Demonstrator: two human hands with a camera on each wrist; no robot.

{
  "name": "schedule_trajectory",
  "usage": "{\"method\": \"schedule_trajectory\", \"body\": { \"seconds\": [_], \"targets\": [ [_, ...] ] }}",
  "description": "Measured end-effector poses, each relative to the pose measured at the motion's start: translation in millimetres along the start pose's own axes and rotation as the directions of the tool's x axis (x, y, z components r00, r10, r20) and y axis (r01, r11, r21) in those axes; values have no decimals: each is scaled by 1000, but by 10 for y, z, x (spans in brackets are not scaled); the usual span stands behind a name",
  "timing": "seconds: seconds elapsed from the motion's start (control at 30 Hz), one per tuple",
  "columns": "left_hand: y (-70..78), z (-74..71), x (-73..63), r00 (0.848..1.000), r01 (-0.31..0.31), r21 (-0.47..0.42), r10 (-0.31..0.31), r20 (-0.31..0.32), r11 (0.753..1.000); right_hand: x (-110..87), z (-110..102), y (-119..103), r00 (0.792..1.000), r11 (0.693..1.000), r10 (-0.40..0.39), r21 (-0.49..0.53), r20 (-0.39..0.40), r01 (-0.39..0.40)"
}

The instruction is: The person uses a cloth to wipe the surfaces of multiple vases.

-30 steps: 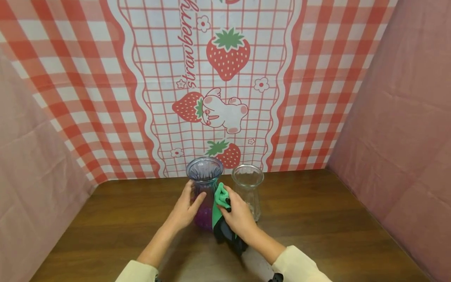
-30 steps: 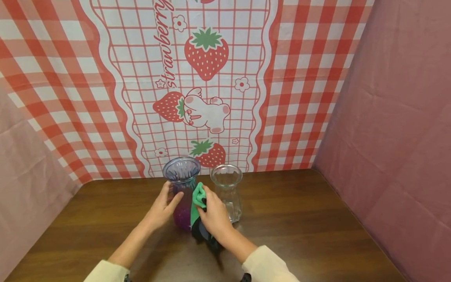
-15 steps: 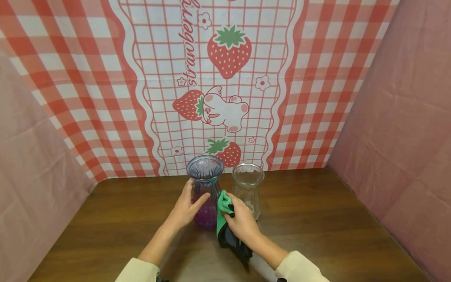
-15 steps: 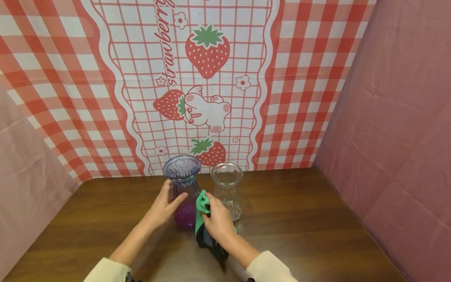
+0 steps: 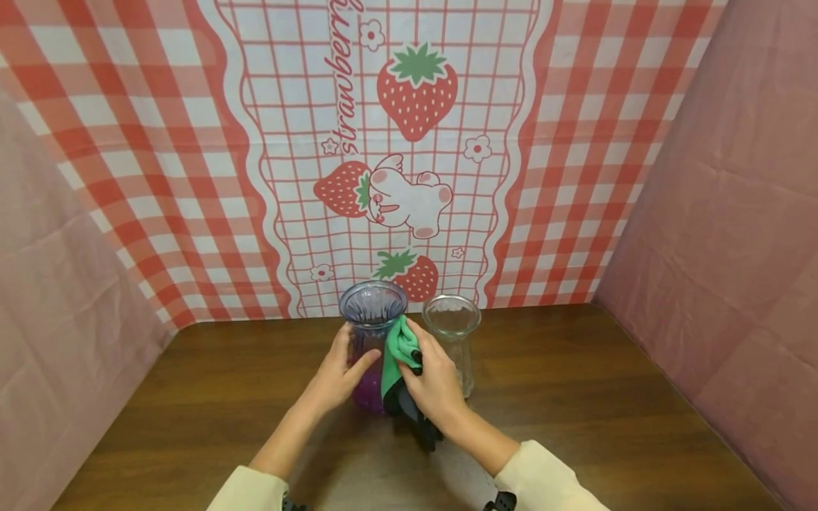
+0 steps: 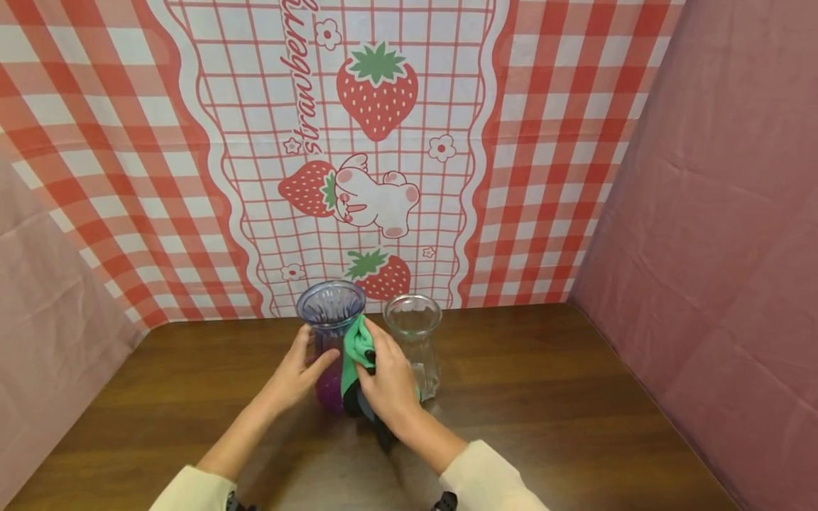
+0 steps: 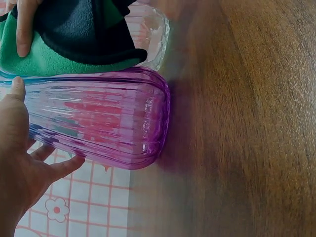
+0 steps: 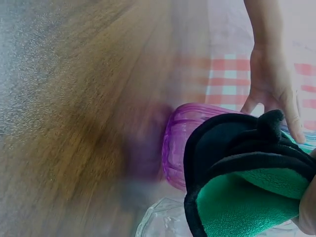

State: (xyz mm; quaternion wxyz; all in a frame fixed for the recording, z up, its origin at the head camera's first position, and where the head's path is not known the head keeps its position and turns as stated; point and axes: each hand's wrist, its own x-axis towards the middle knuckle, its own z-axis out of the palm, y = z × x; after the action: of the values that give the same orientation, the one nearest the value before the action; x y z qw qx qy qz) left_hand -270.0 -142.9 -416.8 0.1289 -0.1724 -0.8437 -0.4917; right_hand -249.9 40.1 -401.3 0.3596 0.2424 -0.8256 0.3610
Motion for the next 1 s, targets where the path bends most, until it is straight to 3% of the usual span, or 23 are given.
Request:
{"method": "schedule_trajectory", "body": {
  "seconds": [0.33,0.73,0.83,1.0],
  "targets": [
    [-9,-1,6,999,-34,-5,34,12,999,-37,15,10,994,997,66,-34,87,-64],
    [4,-21,19,1000,1,10,-1,14,1000,-341,75,178,955,983,180,-72,236,-168],
    [2,-13,21,1000,1,-2,-1,11,1000,-380,81,195,952,981,193,-66,238,-182],
    [-9,12,24,1000,6,13,-6,-8,1000,-371,67,188,966,983,183,-21,185,-182]
  ]
}}
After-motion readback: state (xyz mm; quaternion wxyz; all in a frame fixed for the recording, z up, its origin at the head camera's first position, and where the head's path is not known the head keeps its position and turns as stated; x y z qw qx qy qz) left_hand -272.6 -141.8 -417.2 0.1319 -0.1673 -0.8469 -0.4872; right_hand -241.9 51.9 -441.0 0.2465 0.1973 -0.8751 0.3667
